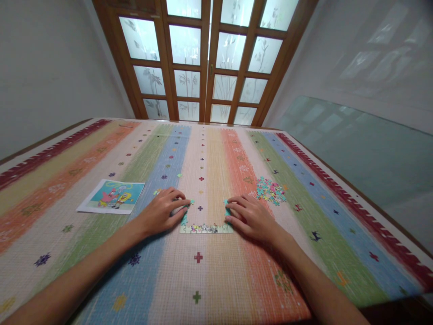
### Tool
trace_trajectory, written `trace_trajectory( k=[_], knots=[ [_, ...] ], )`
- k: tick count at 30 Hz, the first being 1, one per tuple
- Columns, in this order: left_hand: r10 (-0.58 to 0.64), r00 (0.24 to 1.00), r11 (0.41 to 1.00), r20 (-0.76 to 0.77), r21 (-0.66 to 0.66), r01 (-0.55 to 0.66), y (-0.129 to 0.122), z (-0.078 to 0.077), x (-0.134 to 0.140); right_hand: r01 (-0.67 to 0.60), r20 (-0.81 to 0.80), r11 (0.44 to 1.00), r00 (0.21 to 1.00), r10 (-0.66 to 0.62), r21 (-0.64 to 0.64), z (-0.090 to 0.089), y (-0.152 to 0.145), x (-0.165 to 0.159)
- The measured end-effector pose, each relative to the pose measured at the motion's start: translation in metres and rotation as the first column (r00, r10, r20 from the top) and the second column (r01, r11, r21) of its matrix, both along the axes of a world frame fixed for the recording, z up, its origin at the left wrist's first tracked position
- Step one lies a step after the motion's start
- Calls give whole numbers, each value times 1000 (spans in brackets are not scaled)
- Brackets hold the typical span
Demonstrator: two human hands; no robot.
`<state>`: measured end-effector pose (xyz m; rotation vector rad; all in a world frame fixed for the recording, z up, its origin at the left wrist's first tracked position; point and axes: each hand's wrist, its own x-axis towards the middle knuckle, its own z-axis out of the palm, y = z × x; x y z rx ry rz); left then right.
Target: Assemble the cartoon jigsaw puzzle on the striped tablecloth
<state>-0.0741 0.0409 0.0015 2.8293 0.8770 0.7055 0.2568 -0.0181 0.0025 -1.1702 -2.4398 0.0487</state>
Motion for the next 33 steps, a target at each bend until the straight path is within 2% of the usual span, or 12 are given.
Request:
trace_trajectory(
  k=[20,28,33],
  knots=[
    [20,998,995,-51,99,-15,-2,-8,-1,-4,7,1000,1000,4,-5,0,1,0],
    [13,998,998,-58,61,-10,-1,-9,-1,-1,14,1000,1000,1,-16,0,1,0],
    [-2,997,997,-76,82,8,0,-8,0,4,17,1000,1000,-3,-22,1,0,-1]
  ],
)
